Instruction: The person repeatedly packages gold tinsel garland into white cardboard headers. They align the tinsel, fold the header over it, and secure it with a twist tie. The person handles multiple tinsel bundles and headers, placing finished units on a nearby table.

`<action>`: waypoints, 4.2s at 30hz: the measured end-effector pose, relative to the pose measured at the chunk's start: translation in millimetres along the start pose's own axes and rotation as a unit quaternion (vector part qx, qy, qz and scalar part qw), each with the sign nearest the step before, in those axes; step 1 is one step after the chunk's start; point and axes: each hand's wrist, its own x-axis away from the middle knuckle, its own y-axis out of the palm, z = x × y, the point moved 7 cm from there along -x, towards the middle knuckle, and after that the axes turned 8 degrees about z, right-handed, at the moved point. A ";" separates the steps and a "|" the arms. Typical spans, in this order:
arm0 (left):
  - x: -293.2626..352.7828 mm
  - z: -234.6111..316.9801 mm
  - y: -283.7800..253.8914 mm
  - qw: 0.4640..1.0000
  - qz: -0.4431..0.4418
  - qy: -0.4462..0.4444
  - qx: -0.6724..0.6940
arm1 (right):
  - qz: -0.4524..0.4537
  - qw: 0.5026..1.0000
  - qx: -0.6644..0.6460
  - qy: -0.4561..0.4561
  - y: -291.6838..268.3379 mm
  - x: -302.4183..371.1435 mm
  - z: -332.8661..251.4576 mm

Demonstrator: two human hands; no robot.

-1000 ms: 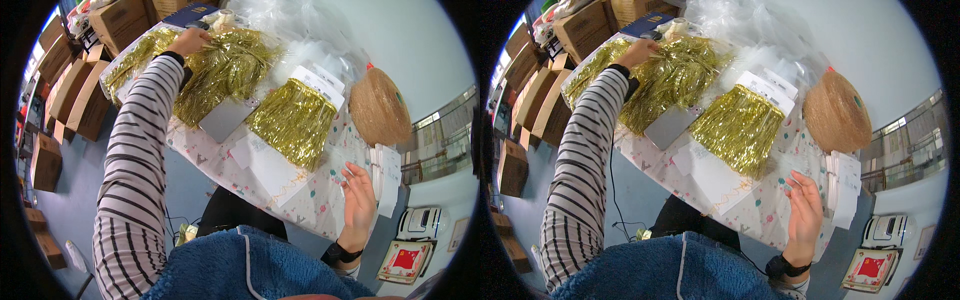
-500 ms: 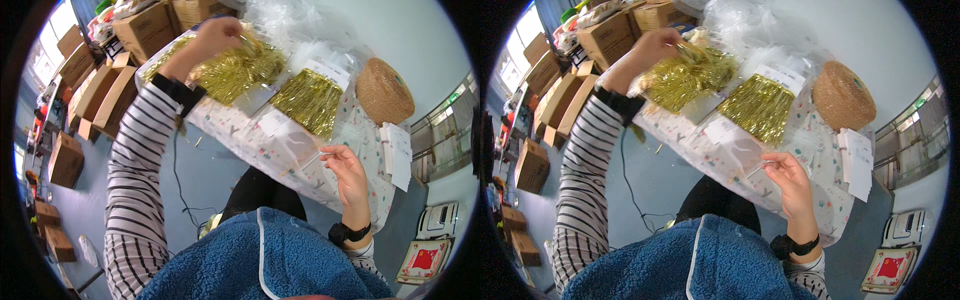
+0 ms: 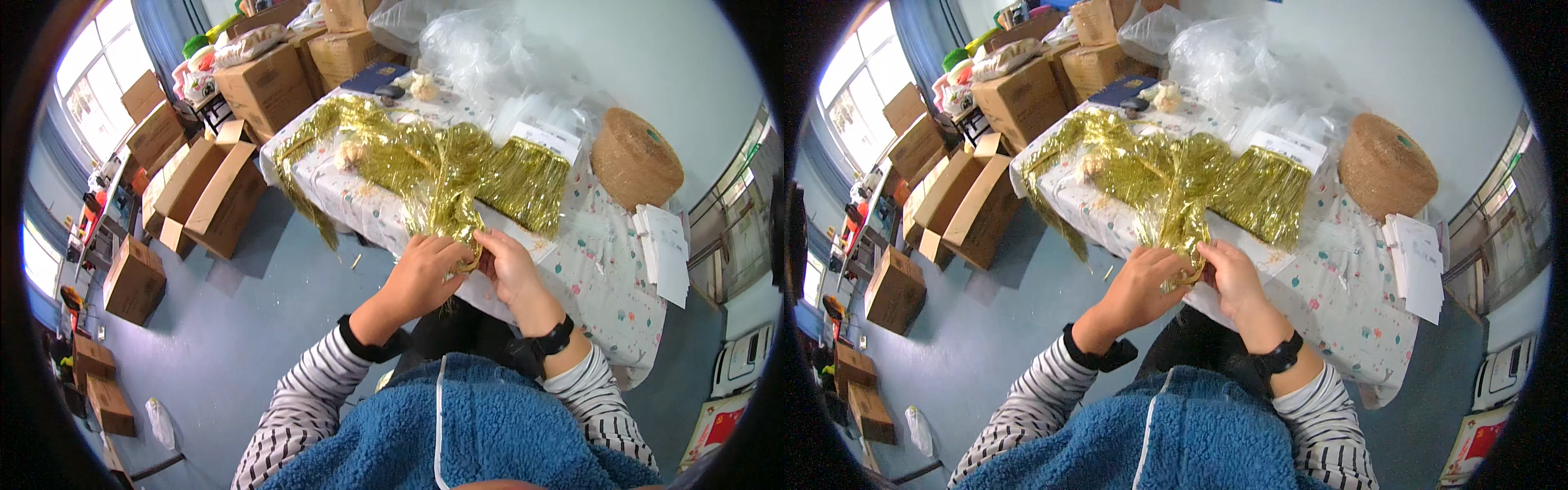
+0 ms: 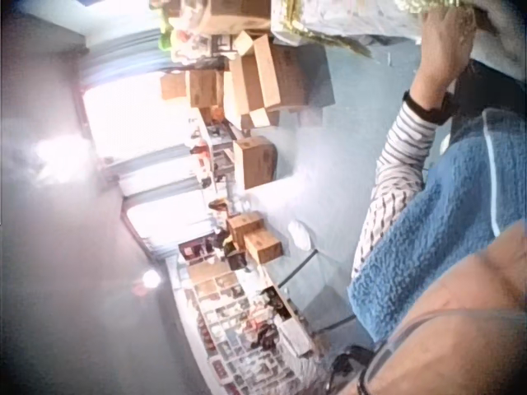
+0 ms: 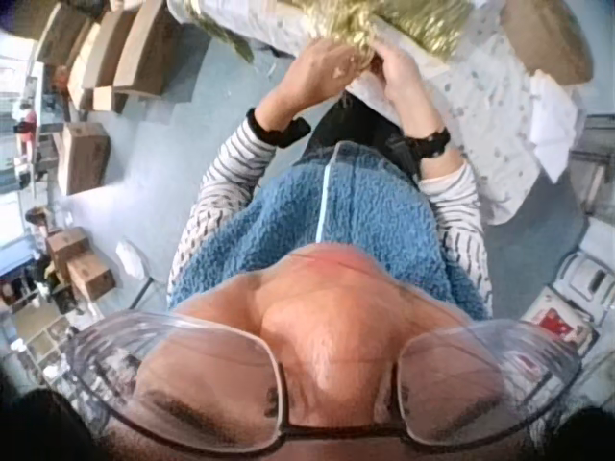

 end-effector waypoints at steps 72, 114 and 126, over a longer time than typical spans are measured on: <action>284.9 -187.8 -105.7 0.848 -0.174 -0.470 -0.173 | 0.237 0.756 0.599 -0.116 -165.1 -192.0 -221.8; 209.9 -207.4 -99.3 0.852 0.169 -0.490 0.067 | 0.281 0.653 0.602 -0.364 -163.8 -86.1 -239.9; 227.0 -196.7 -153.9 0.864 0.105 -0.478 -0.120 | 0.497 0.480 0.717 -0.091 -360.0 112.0 -227.2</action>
